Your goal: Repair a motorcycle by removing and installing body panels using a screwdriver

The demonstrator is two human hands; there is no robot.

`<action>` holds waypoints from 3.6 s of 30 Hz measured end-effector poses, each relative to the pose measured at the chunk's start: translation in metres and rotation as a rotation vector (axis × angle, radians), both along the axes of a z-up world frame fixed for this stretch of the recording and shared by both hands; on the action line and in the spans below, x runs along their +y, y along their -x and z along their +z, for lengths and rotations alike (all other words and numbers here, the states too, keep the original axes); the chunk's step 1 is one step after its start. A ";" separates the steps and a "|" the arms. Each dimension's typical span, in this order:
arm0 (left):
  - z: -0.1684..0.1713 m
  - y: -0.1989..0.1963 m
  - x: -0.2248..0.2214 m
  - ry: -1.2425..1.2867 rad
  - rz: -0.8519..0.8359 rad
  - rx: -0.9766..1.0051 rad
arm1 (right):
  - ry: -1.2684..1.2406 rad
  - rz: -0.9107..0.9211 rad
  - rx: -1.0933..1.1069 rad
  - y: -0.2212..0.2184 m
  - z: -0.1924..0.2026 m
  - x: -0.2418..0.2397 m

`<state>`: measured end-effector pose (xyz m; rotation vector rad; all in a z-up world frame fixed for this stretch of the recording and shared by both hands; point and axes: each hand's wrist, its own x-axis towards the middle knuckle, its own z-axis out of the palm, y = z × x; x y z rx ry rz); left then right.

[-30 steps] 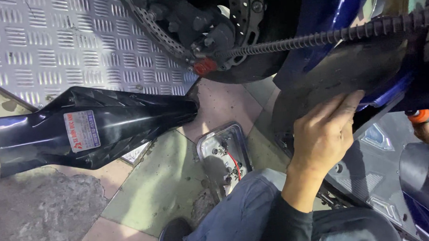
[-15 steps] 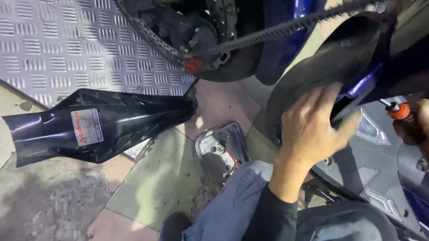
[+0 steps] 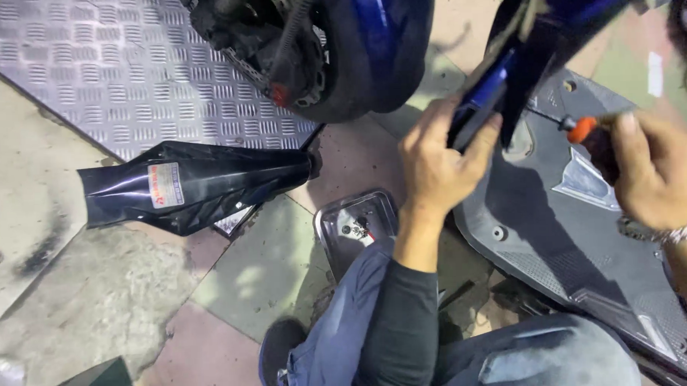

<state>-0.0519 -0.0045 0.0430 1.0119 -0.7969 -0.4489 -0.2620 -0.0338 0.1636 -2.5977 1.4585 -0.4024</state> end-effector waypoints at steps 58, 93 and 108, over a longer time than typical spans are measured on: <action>0.012 0.023 0.000 -0.157 0.050 -0.141 | 0.664 0.423 0.418 0.013 0.015 -0.026; 0.019 0.021 0.002 -0.173 0.043 -0.369 | -0.128 -0.026 -0.129 0.018 0.021 -0.013; 0.020 0.037 -0.011 -0.345 0.234 -0.693 | -0.204 -0.185 -0.721 0.003 -0.069 -0.055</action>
